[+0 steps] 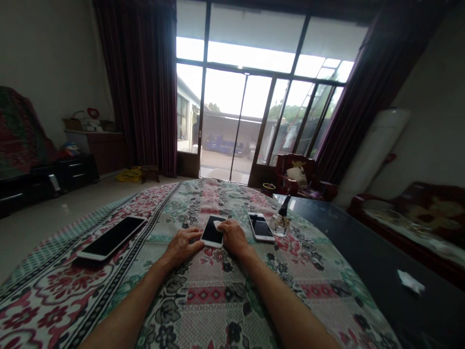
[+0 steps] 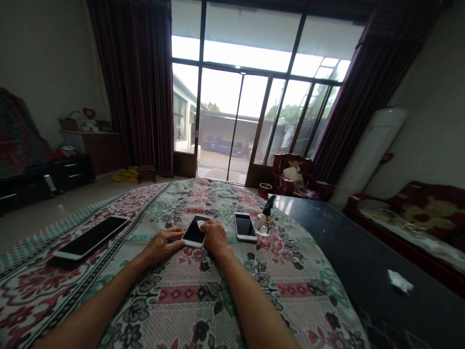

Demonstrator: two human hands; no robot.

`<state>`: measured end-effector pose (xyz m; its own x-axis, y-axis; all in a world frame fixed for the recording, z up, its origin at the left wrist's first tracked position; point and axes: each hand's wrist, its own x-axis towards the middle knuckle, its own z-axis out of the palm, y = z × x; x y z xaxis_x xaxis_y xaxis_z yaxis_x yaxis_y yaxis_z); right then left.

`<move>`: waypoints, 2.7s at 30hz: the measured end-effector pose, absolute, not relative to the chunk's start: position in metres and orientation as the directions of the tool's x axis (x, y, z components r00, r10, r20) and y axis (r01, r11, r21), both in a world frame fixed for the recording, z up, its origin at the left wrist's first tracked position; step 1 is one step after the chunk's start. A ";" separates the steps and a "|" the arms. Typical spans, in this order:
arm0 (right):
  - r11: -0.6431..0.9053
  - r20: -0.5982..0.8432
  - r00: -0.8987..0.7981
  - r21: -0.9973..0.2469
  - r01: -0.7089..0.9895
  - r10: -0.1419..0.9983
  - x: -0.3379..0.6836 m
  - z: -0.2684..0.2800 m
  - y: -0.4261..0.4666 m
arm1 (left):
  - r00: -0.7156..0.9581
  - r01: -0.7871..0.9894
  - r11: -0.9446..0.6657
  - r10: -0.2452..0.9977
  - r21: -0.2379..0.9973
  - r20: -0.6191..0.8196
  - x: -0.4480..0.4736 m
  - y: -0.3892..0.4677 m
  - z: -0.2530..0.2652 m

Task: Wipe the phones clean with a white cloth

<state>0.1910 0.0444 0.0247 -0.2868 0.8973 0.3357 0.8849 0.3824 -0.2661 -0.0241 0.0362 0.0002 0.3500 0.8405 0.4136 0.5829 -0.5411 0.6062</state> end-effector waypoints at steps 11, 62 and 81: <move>0.401 0.336 -0.307 -0.260 0.878 0.891 0.184 0.020 0.017 | 0.370 0.561 -0.572 0.820 0.599 0.437 -0.026 0.042 -0.006; 0.372 0.245 -0.343 -0.083 0.925 0.907 0.153 0.036 0.083 | 0.332 0.628 -0.513 0.857 0.586 0.394 -0.023 0.036 0.000; 0.448 0.279 -0.401 -0.128 0.885 0.873 0.149 0.034 0.022 | 0.374 0.501 -0.554 0.832 0.665 0.411 -0.025 0.038 0.001</move>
